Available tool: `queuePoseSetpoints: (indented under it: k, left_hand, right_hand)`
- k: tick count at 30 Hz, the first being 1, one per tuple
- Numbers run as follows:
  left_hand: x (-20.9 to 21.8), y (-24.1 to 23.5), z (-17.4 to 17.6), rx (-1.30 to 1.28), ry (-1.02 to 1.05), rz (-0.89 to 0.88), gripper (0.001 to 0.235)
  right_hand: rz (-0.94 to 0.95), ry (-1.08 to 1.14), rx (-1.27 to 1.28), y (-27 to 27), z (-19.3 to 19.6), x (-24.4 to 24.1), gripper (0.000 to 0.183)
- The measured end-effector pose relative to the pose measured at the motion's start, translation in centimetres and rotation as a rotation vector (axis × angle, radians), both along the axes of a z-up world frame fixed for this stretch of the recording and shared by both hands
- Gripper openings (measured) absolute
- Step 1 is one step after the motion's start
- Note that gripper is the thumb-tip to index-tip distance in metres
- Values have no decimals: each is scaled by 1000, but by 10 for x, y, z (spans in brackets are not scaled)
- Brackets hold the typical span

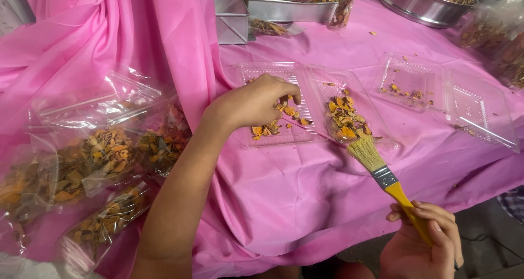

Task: Sorting and portioning dried yellow flower petals or tea leaves into clear plastic containers using hands and a brush.

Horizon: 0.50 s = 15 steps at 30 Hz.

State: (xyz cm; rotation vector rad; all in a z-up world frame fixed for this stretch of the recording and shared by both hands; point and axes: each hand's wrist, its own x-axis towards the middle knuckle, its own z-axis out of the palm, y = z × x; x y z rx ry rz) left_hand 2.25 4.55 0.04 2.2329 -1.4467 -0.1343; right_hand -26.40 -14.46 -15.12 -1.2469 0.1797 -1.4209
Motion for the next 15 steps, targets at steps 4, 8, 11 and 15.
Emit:
queuePoseSetpoints:
  k: [4, 8, 11, 15]
  left_hand:
    - [13, -3, -9, 34, -28, -18, 41]
    - [8, 4, -4, 232, -33, 73, 70]
    - [17, -6, -20, 301, -71, 77, 36]
    - [22, -15, -29, 251, 4, 138, 40]
  right_hand:
    - [-14, -8, 9, 2, 2, 1, 23]
    - [-10, 9, -9, 1, 1, -1, 24]
    - [-10, 19, -40, 3, 1, -2, 25]
    - [-13, 32, -49, 5, 0, -2, 25]
